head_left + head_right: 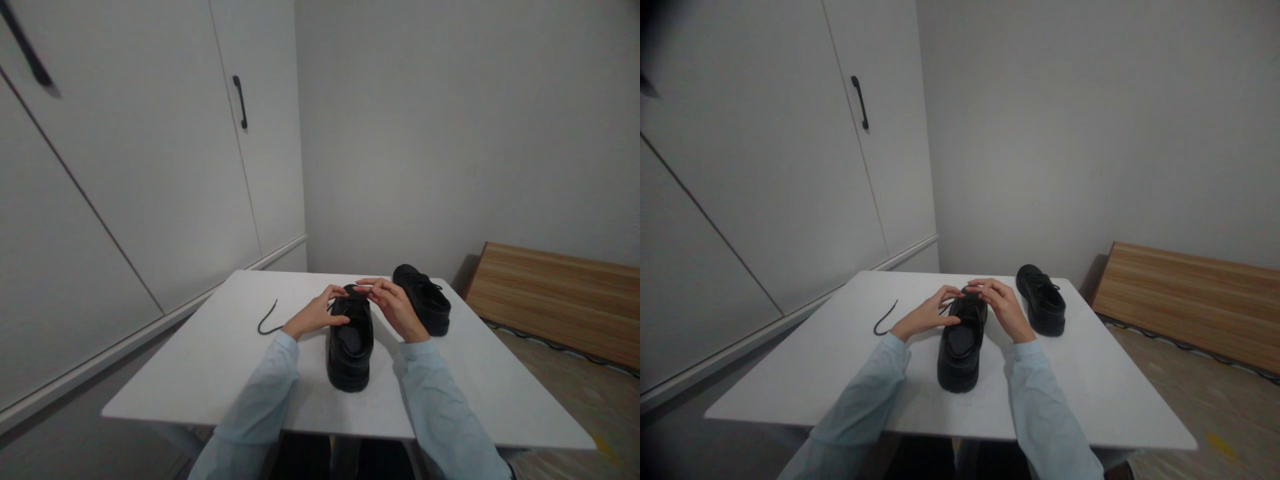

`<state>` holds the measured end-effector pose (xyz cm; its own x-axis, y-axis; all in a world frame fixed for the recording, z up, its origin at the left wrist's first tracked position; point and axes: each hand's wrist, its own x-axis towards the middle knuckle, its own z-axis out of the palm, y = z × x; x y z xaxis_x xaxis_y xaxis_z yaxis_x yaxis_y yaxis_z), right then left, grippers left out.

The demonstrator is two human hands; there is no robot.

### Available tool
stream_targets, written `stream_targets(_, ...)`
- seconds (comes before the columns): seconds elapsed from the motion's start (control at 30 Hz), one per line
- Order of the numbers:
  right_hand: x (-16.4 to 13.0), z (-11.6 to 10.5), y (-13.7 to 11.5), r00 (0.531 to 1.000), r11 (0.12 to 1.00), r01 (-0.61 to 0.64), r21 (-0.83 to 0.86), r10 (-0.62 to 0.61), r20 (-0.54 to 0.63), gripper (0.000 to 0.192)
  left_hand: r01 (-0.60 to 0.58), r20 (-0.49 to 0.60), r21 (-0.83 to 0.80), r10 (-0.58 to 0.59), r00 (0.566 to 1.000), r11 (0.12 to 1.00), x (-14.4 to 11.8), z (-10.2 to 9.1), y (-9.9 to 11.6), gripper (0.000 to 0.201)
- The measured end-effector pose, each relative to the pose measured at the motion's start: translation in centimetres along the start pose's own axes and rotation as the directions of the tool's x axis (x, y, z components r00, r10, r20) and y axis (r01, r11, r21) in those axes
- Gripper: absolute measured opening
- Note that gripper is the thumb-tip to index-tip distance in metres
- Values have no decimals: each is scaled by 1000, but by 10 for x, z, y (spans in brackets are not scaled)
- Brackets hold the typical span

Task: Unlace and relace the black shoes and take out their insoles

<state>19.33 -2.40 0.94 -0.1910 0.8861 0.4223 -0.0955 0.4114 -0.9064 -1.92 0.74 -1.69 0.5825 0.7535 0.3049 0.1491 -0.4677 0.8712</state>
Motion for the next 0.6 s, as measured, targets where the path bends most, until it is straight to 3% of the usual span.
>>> stream_targets(0.1, 0, -3, -1, 997, 993, -79, 84, 80, -12, 25, -6, 38, 48, 4, 999, 999, -1, -2, 2, 50)
stream_targets(0.2, 0, -5, -2, 985, 975, -164, 151, 155, 71, 28, 5, 56, 122, -12, 998, 993, -1, -4, 7, 49)
stream_targets(0.6, -5, -14, -7, 947, 951, -261, 168, 219, 233, 25, -14, 40, 205, 6, 999, 979, -1, -7, 4, 39)
